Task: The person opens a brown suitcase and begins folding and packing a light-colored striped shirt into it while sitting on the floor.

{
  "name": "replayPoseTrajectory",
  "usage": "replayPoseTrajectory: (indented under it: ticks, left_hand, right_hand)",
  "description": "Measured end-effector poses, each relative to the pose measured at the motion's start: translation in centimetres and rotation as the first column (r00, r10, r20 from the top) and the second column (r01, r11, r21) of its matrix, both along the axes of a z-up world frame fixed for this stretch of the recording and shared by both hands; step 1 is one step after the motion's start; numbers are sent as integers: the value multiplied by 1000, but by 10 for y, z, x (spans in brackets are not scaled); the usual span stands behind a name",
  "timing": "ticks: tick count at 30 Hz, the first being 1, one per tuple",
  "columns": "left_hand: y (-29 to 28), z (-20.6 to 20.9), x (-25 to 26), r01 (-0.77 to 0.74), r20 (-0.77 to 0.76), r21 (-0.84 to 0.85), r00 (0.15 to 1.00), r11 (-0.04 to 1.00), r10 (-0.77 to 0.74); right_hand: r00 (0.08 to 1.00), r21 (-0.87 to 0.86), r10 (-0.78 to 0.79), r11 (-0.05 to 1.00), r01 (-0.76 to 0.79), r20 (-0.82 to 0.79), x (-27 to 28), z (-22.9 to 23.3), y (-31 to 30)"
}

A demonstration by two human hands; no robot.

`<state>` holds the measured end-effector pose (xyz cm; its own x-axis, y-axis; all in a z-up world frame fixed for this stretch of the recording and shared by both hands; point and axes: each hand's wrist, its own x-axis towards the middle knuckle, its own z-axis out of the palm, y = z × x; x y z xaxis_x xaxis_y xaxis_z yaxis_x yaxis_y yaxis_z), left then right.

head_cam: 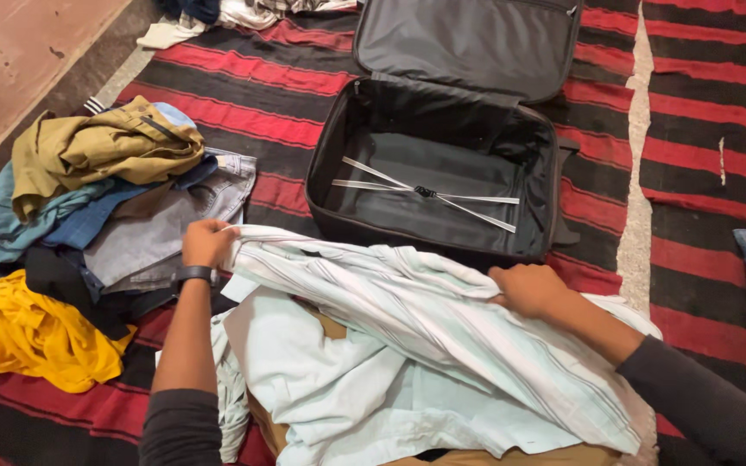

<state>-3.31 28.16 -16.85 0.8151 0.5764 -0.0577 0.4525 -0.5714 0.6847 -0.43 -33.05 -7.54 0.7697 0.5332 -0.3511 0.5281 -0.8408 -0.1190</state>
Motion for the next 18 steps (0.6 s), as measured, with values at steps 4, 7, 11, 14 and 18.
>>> replayPoseTrajectory:
  ticks: [4, 7, 11, 14, 18]
  left_hand:
    - [21, -8, -4, -68, -8, 1, 998, 998, 68]
    - [42, -18, 0, -68, -25, -48, 997, 997, 66]
    - [74, 14, -7, -223, -61, 170, 970, 960, 236]
    - [63, 46, -19, -373, -23, 364, 912, 853, 408]
    - [3, 67, -32, -96, 77, 859, 995, 502, 58]
  right_hand:
    - [961, 115, -132, 988, 106, 242, 23, 32, 2]
    - [947, 487, -268, 860, 151, 179, 52, 80, 22]
    - [978, 582, -199, 804, 123, 68, 59, 99, 88]
    - [908, 458, -135, 886, -68, 396, 48, 71, 111]
    - [749, 500, -65, 782, -372, 659, 41, 16, 101]
